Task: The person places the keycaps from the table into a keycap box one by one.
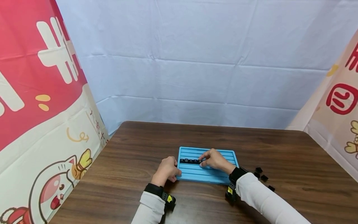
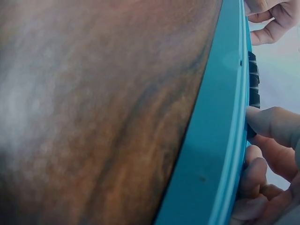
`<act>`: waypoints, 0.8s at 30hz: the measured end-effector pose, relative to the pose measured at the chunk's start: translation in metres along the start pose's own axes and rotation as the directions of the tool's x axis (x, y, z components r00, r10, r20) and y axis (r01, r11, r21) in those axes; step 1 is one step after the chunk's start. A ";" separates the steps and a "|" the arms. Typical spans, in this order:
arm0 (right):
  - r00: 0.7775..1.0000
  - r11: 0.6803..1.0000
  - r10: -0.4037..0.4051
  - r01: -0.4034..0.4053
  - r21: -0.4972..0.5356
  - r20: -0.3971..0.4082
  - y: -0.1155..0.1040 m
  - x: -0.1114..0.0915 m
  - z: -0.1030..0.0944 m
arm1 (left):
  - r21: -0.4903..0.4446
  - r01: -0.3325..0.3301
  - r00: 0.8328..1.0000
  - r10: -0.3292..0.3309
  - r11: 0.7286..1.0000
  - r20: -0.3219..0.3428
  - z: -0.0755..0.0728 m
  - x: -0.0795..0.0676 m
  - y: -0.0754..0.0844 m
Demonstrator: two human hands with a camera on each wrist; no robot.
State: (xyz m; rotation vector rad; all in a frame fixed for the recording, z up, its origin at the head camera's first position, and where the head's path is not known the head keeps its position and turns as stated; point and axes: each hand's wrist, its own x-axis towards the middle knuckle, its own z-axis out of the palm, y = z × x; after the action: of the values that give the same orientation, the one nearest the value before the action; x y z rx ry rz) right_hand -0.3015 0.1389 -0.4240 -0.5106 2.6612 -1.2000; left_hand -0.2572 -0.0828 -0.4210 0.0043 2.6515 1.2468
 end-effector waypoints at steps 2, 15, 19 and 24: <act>1.000 1.000 0.009 -0.009 -0.004 0.001 0.001 -0.001 0.000 | 0.003 0.000 1.000 0.000 1.000 0.002 0.001 0.000 0.000; 1.000 1.000 -0.003 0.002 -0.030 -0.020 0.001 -0.002 0.002 | -0.005 -0.005 1.000 0.005 1.000 -0.008 0.002 -0.001 0.000; 1.000 1.000 -0.001 0.000 -0.030 -0.022 0.000 -0.001 0.003 | -0.014 -0.007 1.000 0.007 1.000 -0.006 0.002 -0.001 0.001; 1.000 1.000 -0.004 0.003 -0.029 -0.019 -0.001 -0.001 0.003 | -0.028 -0.007 1.000 0.007 1.000 -0.006 0.001 -0.001 0.000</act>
State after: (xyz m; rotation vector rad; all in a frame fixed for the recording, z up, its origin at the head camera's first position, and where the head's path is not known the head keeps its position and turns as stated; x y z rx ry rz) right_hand -0.3000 0.1369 -0.4253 -0.5113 2.6983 -1.1753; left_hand -0.2558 -0.0817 -0.4212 0.0052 2.6412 1.2879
